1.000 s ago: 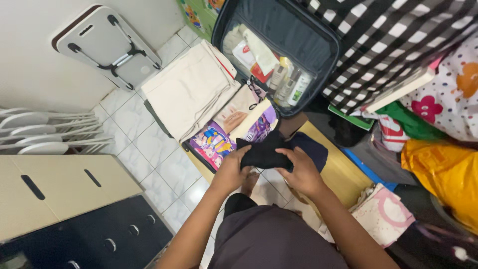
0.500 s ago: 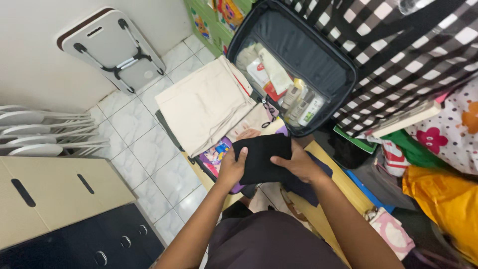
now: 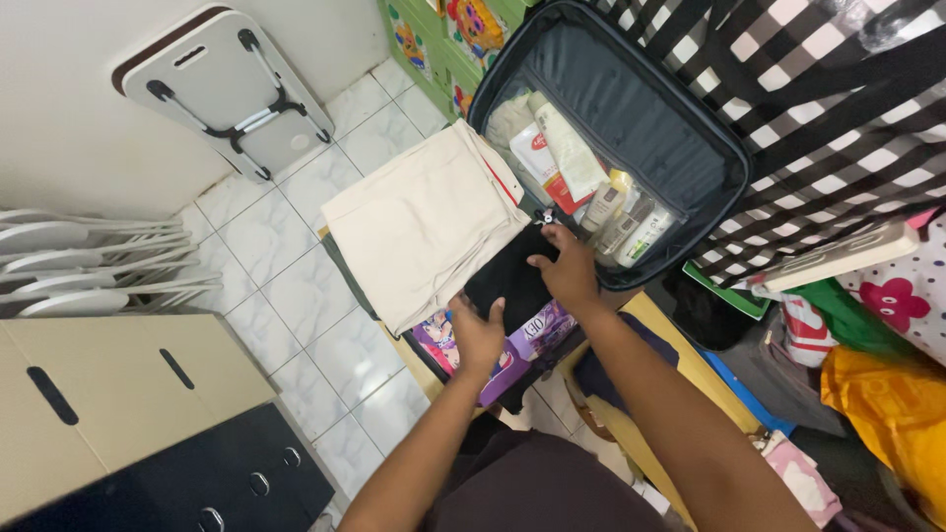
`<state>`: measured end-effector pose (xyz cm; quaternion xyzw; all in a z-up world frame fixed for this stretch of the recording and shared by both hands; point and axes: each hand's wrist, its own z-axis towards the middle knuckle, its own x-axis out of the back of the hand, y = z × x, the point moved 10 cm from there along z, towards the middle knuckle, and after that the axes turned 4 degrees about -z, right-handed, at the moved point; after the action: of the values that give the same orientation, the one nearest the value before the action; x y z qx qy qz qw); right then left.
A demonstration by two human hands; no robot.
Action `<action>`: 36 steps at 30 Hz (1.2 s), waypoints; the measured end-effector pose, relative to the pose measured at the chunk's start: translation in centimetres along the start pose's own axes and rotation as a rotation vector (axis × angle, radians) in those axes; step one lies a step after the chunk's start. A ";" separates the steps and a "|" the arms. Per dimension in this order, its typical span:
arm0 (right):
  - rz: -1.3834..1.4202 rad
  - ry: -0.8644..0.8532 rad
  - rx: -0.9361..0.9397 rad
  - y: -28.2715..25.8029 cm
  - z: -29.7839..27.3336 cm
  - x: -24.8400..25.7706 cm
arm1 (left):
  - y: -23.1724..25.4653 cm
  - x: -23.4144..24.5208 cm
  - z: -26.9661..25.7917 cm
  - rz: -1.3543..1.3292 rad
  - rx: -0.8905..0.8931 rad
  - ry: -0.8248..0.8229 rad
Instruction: The person packs various folded clothes into an open suitcase. They pick up items from a nearby table, including shirts, pants, and shorts, and place them neatly inside the luggage.
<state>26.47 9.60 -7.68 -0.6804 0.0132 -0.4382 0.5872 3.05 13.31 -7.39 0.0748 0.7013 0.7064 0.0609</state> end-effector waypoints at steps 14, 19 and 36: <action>-0.336 0.220 0.151 -4.7 -3.9 5.5 | 7.9 -12.0 -0.4 0.875 -0.601 -0.972; -0.264 0.036 0.262 -4.5 -7.8 4.5 | 4.3 -12.3 0.3 0.950 -0.521 -1.049; -0.344 -0.181 -0.003 1.7 -3.9 3.8 | 1.3 -13.1 0.1 1.060 -0.537 -1.044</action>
<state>27.24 3.99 -7.14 -0.7101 -0.1555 -0.4693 0.5013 15.94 10.86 -6.32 0.7034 0.2587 0.6599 0.0534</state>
